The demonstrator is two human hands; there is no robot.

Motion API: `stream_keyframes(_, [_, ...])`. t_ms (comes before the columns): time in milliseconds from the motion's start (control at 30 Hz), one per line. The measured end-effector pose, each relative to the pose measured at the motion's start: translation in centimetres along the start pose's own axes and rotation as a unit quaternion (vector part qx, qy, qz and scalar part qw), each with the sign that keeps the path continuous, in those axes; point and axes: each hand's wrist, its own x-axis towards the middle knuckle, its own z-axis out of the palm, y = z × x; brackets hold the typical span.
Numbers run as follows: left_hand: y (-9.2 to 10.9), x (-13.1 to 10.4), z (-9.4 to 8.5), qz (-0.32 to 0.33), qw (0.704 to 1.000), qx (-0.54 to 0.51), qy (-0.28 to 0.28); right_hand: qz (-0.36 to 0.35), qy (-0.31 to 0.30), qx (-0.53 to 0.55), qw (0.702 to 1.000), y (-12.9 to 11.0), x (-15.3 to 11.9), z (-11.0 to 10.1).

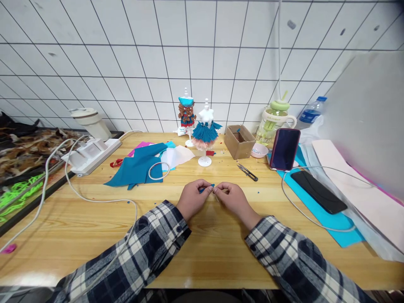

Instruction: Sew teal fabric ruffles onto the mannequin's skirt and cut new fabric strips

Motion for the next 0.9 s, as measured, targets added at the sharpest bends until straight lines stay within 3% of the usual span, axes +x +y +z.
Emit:
stream_keyframes(233, [-0.23,-0.02,-0.2,0.036,0.998,0.05,-0.021,-0.01,-0.01,-0.037,0.999,-0.11,-0.33,0.0])
stream_keyframes(500, [0.17,-0.07,-0.54,0.033,0.994,0.082,-0.058,-0.028,0.002,-0.075,0.997,0.32,-0.32,0.18])
stream_keyframes(900, [0.01,0.05,-0.39,0.023,0.997,0.033,-0.066,-0.036,0.028,-0.079,0.996,0.31,-0.32,0.18])
